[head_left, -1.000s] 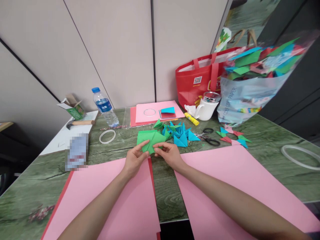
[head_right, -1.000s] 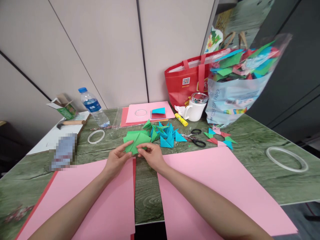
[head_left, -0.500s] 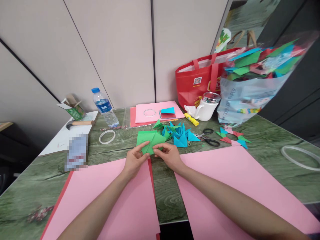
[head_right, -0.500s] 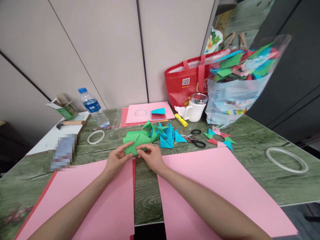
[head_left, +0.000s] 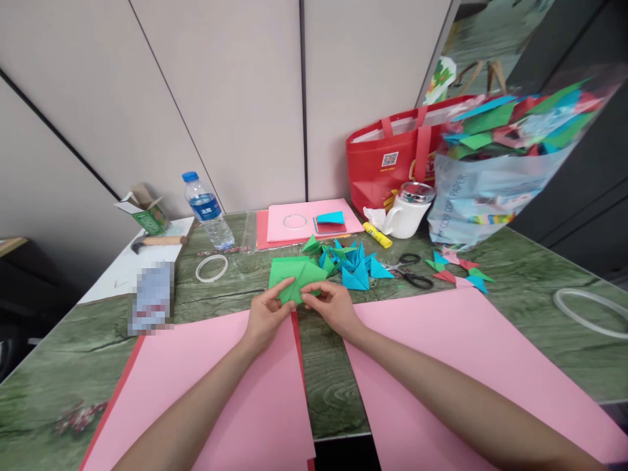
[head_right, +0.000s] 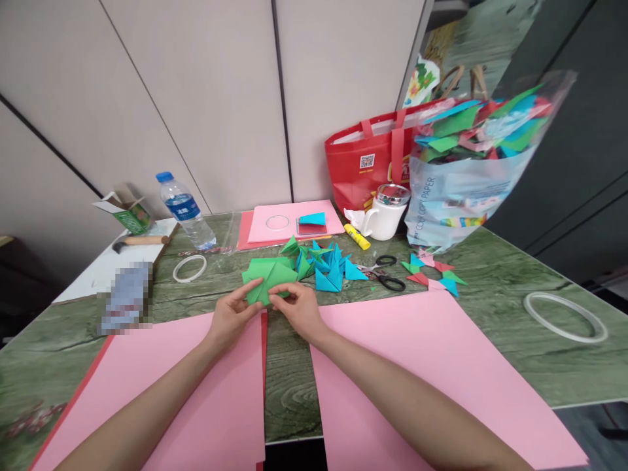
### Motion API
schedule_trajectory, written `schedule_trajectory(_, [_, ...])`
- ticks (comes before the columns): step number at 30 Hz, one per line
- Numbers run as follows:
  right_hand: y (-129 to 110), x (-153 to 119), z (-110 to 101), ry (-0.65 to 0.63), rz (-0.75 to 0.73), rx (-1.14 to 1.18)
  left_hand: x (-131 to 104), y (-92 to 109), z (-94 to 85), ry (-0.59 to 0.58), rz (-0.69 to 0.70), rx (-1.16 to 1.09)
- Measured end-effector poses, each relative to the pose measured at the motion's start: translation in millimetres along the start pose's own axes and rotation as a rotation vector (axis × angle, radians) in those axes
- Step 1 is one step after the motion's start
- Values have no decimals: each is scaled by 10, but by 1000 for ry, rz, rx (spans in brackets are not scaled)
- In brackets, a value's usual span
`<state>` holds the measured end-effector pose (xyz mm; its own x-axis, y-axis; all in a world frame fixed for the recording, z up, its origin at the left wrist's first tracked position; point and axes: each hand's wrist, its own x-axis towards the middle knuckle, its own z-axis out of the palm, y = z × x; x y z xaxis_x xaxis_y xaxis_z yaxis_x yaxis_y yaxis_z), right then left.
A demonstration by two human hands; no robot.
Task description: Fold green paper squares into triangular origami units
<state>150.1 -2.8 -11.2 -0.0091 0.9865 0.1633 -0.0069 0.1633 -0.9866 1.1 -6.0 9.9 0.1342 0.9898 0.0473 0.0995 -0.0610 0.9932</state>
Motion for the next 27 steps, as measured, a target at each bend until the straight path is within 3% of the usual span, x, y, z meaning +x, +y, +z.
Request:
schedule_trajectory(9, [-22,-42,24,10,-45,-80,-3,-39,-13,-12,14,58])
schedule_trajectory(15, [10,15,-6,-68,96,173,42,-62,-55,-53,-20,-50])
schedule_trajectory(21, [26,55,-30,-116,91,324,102,-8,-153,-93,-42,-102])
schedule_trajectory(27, [2,106,-116,47,43,262,160,15,-247,-140,-60,-177])
